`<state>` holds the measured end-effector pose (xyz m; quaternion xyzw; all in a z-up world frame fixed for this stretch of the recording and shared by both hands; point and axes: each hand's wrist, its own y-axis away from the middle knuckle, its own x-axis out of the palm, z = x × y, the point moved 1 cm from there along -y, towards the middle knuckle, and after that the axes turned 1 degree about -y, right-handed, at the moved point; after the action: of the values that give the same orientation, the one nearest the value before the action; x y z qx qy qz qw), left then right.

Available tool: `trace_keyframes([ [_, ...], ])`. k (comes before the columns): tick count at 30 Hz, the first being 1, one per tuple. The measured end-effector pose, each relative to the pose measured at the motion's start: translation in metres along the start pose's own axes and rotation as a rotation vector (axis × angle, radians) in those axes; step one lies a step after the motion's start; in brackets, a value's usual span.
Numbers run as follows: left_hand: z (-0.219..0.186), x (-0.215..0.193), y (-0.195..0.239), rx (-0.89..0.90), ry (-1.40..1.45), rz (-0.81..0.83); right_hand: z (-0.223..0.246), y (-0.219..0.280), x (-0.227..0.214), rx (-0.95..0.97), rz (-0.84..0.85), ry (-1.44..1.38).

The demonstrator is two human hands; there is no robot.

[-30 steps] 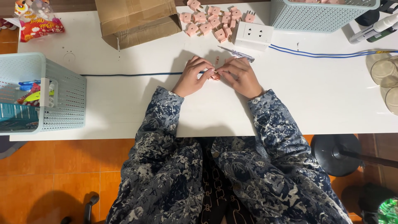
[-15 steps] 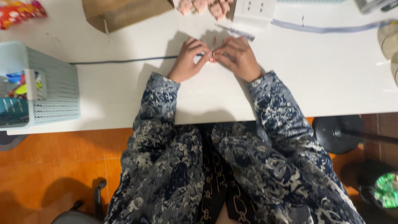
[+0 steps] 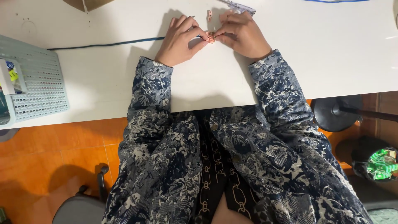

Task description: Attaching small plastic connectors to a wire using a screwdriver

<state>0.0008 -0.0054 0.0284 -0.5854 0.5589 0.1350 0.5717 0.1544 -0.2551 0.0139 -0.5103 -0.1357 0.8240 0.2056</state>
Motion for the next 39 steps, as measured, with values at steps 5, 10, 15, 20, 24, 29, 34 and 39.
trace_keyframes([
  [5,0.003,0.008,0.0,-0.1,0.117,0.036,-0.003,0.0,0.002,-0.009,-0.001,-0.016],
  [10,0.001,0.01,-0.001,-0.13,0.11,0.036,-0.006,0.002,0.002,0.006,0.017,0.009],
  [15,0.002,0.012,0.0,-0.131,0.098,0.04,-0.006,0.003,0.0,0.013,0.026,0.022],
  [20,0.0,0.01,0.0,-0.136,0.144,0.04,-0.002,0.0,-0.002,-0.005,0.016,0.013],
  [24,-0.002,0.008,-0.001,-0.143,0.153,0.043,0.006,-0.003,-0.003,0.001,0.006,-0.016],
  [29,-0.002,0.007,-0.002,-0.15,0.168,0.045,0.007,-0.005,0.002,-0.012,-0.021,0.001],
  [34,0.0,0.01,-0.001,-0.161,0.179,0.042,0.002,-0.003,0.013,-0.055,-0.059,0.095],
  [39,0.001,0.008,0.0,-0.123,0.081,0.025,-0.002,-0.001,0.015,-0.118,-0.094,0.186],
])
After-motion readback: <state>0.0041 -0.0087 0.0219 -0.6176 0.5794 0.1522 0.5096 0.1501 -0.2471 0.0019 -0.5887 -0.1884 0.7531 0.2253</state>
